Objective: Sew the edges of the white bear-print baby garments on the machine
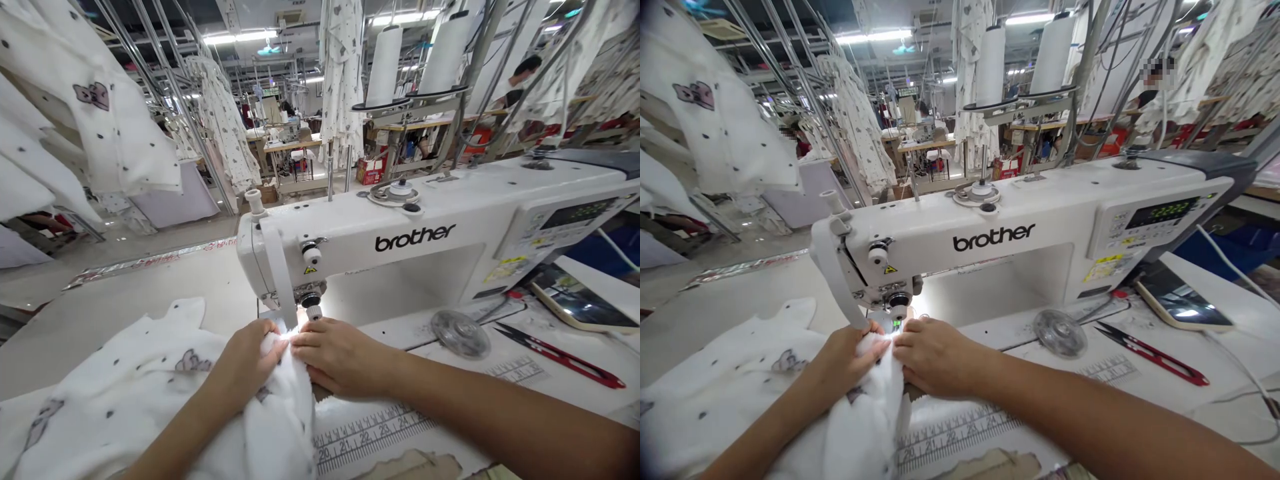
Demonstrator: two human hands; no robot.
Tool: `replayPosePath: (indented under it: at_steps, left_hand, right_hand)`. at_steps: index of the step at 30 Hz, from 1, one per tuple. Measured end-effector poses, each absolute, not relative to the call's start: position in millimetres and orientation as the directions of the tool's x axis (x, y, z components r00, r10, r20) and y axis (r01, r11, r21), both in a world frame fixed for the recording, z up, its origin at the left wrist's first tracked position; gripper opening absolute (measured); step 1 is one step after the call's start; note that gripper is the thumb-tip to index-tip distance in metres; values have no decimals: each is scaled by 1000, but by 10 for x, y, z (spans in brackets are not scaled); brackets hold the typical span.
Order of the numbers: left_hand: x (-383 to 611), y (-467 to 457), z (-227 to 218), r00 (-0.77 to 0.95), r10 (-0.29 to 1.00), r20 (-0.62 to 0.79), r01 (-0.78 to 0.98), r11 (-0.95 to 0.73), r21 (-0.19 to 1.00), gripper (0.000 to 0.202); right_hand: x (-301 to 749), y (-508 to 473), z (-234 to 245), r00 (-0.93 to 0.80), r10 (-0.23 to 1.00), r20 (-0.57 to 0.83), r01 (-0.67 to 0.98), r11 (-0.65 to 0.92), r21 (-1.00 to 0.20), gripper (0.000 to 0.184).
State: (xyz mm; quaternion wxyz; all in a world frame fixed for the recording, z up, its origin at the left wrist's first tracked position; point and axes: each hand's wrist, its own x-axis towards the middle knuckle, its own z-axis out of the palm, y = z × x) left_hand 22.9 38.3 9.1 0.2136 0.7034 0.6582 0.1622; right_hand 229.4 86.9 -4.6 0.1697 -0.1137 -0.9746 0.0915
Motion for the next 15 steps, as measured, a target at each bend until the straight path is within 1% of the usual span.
replayPosePath:
  at_steps: [3, 9, 11, 15]
  left_hand:
    - [266, 381, 75, 46, 998, -36, 874, -22, 486, 15]
    - [303, 429, 21, 6, 1000, 12, 921, -10, 389, 5]
    - [311, 431, -9, 0, 1000, 25, 924, -10, 382, 6]
    - [340, 445, -50, -30, 999, 42, 914, 11, 405, 12]
  right_hand:
    - [2299, 863, -42, -919, 259, 296, 205, 958, -203, 14]
    - [2310, 848, -31, -925, 262, 274, 224, 961, -163, 14]
    - [2311, 842, -27, -926, 264, 269, 230, 961, -150, 14]
    - [2313, 847, -34, -927, 259, 272, 232, 965, -125, 15]
